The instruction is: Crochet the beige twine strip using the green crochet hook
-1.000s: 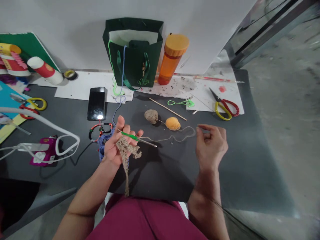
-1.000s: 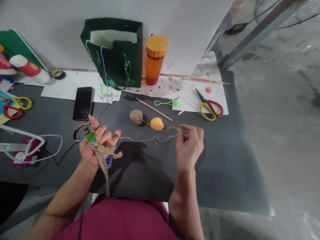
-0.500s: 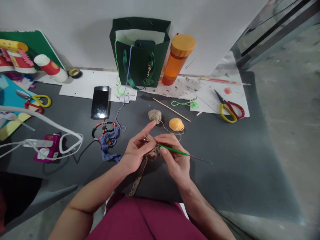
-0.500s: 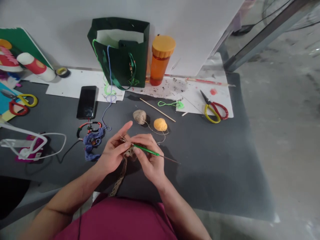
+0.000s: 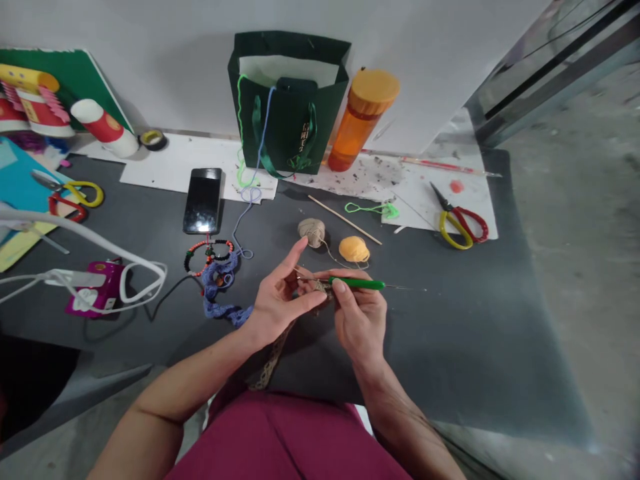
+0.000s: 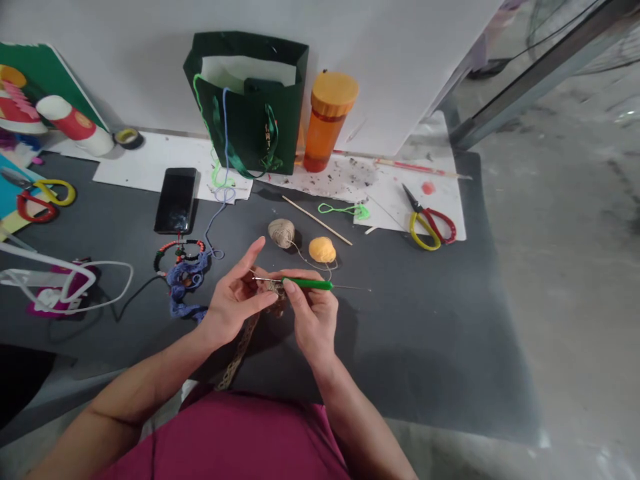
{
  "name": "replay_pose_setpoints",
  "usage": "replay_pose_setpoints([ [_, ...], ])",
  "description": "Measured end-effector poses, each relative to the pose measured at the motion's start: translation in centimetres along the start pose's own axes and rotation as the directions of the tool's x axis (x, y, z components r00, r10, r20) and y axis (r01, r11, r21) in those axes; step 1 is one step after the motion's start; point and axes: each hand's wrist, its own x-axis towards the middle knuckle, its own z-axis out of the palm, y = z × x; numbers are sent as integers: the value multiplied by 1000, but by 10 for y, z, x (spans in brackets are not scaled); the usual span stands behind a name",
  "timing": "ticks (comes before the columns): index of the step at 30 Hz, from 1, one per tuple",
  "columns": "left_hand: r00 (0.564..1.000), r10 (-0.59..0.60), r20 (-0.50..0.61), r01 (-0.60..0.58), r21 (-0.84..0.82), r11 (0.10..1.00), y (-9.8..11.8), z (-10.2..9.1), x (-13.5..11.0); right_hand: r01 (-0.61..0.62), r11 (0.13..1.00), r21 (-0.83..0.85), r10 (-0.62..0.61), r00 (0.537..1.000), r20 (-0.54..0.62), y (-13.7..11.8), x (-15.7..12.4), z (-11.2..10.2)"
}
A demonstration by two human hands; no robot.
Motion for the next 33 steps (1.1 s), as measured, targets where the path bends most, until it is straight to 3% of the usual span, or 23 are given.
replay_pose_setpoints([
  [3,999,-8,-35,8,4,1000,0,0,0,41,995,-90,-35,997,67,-2,0,-1],
  [5,999,-3,-53,2,-1,1000,-1,0,0,157,967,-198,-148,987,63,-3,-1,-2],
  [8,998,-8,-60,6,-36,999,-5,0,0,355,883,-307,-355,933,56,-1,-3,0],
  [10,998,-44,-46,40,-100,994,-7,1,0,378,881,-285,-390,921,17,1,-4,2],
  [14,988,-154,23,155,-252,955,-10,0,3,154,988,-31,-156,984,-84,2,-2,6],
  [17,974,-219,66,228,-330,916,-7,0,4,-11,989,150,21,998,-66,-1,3,6],
  [21,964,-247,96,265,-373,889,0,-2,5,-46,979,198,53,998,-30,-9,7,3],
  [25,963,-250,103,270,-366,891,4,-3,5,-47,997,62,45,998,37,-13,7,-5],
  [30,979,-196,55,204,-282,937,4,-3,6,159,963,-218,-154,987,39,-11,2,-16],
  [33,989,-149,19,149,-219,964,2,-4,6,396,855,-336,-362,918,160,-9,3,-18],
])
